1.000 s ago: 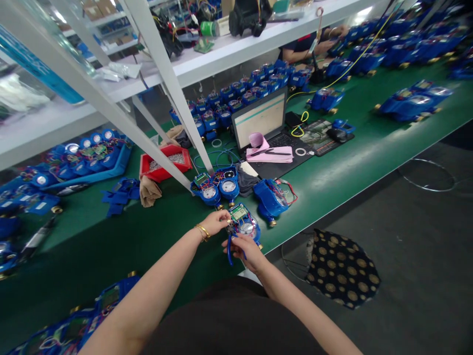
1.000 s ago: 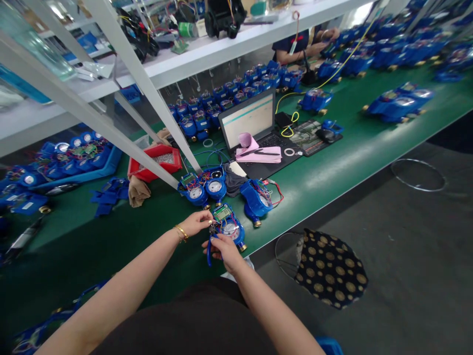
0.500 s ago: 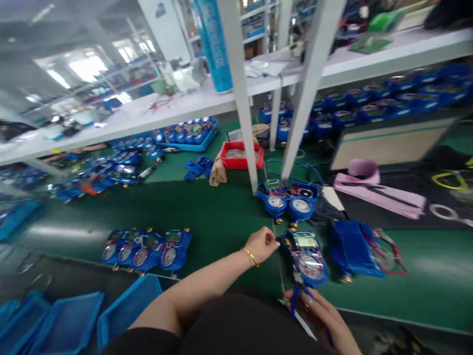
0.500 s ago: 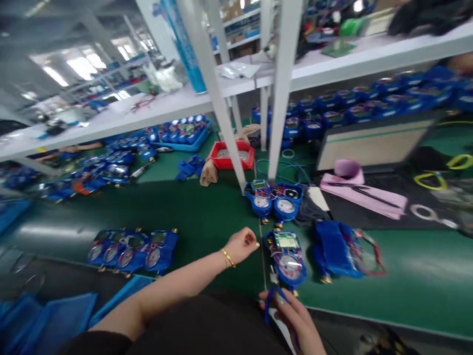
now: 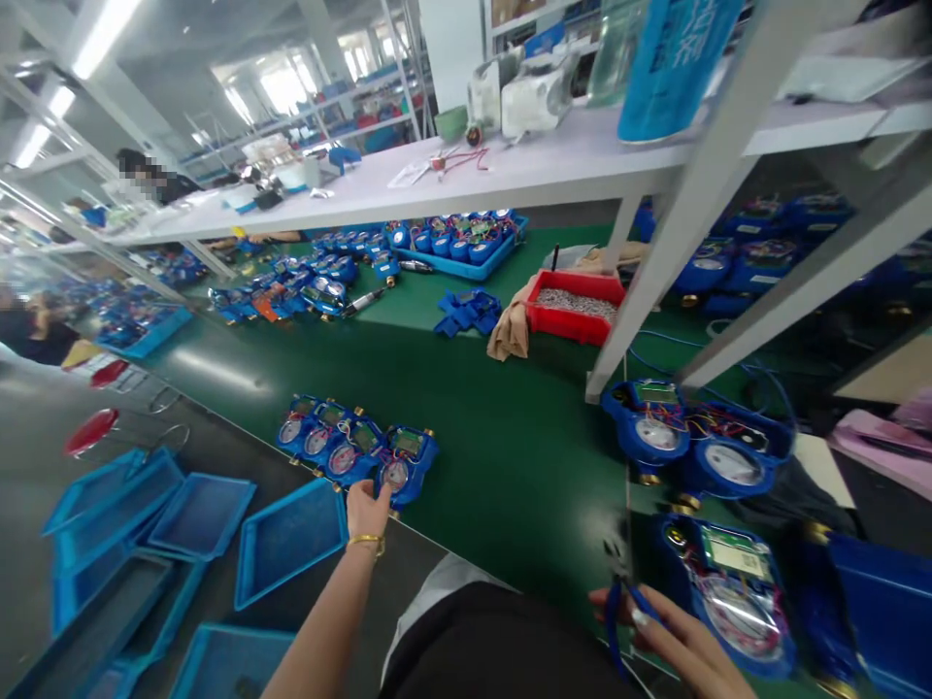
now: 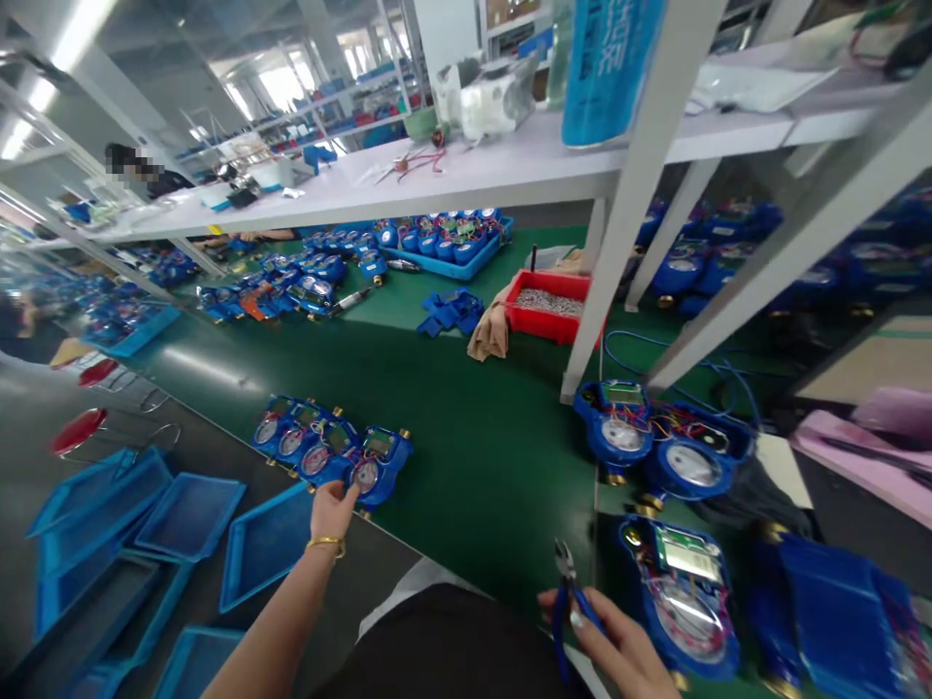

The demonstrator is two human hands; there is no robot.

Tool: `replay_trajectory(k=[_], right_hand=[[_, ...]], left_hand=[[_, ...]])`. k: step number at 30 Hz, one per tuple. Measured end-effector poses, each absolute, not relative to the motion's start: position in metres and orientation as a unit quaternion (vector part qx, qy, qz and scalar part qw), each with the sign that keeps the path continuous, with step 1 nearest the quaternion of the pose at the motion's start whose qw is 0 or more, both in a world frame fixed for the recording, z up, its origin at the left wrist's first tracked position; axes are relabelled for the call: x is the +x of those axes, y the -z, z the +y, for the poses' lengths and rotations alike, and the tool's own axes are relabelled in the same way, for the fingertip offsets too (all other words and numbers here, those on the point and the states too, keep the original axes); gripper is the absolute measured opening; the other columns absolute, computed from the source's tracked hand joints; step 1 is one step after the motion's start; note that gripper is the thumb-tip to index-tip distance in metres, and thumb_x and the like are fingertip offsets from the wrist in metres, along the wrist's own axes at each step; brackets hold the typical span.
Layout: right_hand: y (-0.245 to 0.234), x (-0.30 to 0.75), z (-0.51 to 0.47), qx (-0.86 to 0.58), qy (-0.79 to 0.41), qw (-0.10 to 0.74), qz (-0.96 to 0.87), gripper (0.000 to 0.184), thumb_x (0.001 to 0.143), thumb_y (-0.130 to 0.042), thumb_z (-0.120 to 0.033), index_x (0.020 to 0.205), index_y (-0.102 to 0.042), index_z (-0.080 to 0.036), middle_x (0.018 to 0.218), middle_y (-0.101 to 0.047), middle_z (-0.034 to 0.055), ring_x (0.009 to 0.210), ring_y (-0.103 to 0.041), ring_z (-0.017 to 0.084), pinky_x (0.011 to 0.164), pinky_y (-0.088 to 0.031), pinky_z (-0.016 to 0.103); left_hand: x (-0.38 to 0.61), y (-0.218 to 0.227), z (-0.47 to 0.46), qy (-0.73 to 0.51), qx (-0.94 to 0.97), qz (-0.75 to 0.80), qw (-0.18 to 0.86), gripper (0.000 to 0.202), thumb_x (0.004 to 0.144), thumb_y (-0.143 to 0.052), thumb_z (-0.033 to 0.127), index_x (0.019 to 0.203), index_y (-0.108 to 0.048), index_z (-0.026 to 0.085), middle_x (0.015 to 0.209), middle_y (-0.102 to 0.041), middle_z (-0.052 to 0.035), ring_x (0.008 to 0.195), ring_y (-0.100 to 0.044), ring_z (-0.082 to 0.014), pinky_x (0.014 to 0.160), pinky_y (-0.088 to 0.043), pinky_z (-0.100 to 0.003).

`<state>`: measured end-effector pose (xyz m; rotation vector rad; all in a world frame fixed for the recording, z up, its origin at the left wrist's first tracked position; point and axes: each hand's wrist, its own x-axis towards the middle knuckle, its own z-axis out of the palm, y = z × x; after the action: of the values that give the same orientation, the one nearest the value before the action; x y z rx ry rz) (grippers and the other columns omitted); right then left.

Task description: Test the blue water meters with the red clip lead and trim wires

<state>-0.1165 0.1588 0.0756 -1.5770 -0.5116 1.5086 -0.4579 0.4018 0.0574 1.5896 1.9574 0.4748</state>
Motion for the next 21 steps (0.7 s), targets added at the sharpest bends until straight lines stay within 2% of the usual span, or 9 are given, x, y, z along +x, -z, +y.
replay_trajectory(k=[3,7,10,13,16,21], right_hand=[[-0.082,-0.142,0.19,-0.609,-0.619,0.425,-0.256,0.055,0.072,-0.056,-0.069,0.097,-0.074,-0.023,0.107,-0.069,0.0142,0.101,-0.063,0.033,0.088,-0.049,0.043],[-0.084,-0.179,0.227,-0.604,-0.604,0.409,-0.321,0.052,0.077,-0.054,-0.063,0.099,-0.072,-0.019,0.098,-0.071,0.0137,0.094,-0.065,0.03,0.084,-0.049,0.042],[-0.08,-0.2,0.249,-0.626,-0.568,0.414,-0.338,0.043,0.074,-0.059,-0.058,0.087,-0.069,-0.018,0.097,-0.07,0.0125,0.092,-0.064,0.029,0.081,-0.049,0.04],[-0.067,-0.214,0.264,-0.664,-0.507,0.419,-0.355,0.037,0.074,-0.062,-0.053,0.08,-0.064,-0.017,0.102,-0.067,0.0116,0.092,-0.062,0.026,0.083,-0.048,0.04],[-0.049,-0.216,0.27,-0.721,-0.429,0.412,-0.356,0.03,0.083,-0.062,-0.045,0.089,-0.062,-0.015,0.104,-0.064,0.0077,0.096,-0.06,0.021,0.089,-0.046,0.043],[-0.023,-0.197,0.259,-0.817,-0.301,0.381,-0.31,0.024,0.09,-0.058,-0.035,0.101,-0.061,-0.015,0.104,-0.062,0.0054,0.095,-0.06,0.02,0.086,-0.048,0.042]], left_hand=[[-0.483,-0.04,0.425,-0.163,0.576,0.716,0.36,0.031,0.09,-0.057,0.035,0.114,-0.055,0.016,0.114,-0.058,-0.0084,0.1,-0.059,-0.0227,0.086,-0.051,-0.044],[-0.492,-0.023,0.444,-0.153,0.587,0.647,0.462,0.032,0.09,-0.058,0.035,0.115,-0.055,0.015,0.118,-0.058,-0.009,0.104,-0.059,-0.0233,0.089,-0.051,-0.045],[-0.484,-0.016,0.447,-0.136,0.601,0.596,0.515,0.033,0.089,-0.059,0.034,0.115,-0.055,0.015,0.117,-0.058,-0.0089,0.105,-0.058,-0.0237,0.09,-0.05,-0.047],[-0.458,-0.008,0.439,-0.112,0.623,0.544,0.55,0.032,0.088,-0.06,0.032,0.114,-0.055,0.015,0.115,-0.059,-0.0083,0.104,-0.058,-0.0236,0.091,-0.05,-0.047],[-0.416,0.003,0.422,-0.081,0.651,0.493,0.572,0.031,0.088,-0.061,0.031,0.114,-0.055,0.015,0.111,-0.06,-0.0077,0.101,-0.059,-0.0226,0.089,-0.051,-0.046],[-0.352,0.013,0.39,-0.025,0.708,0.428,0.561,0.03,0.088,-0.061,0.033,0.112,-0.055,0.015,0.107,-0.061,-0.007,0.094,-0.061,-0.0207,0.084,-0.053,-0.043]])
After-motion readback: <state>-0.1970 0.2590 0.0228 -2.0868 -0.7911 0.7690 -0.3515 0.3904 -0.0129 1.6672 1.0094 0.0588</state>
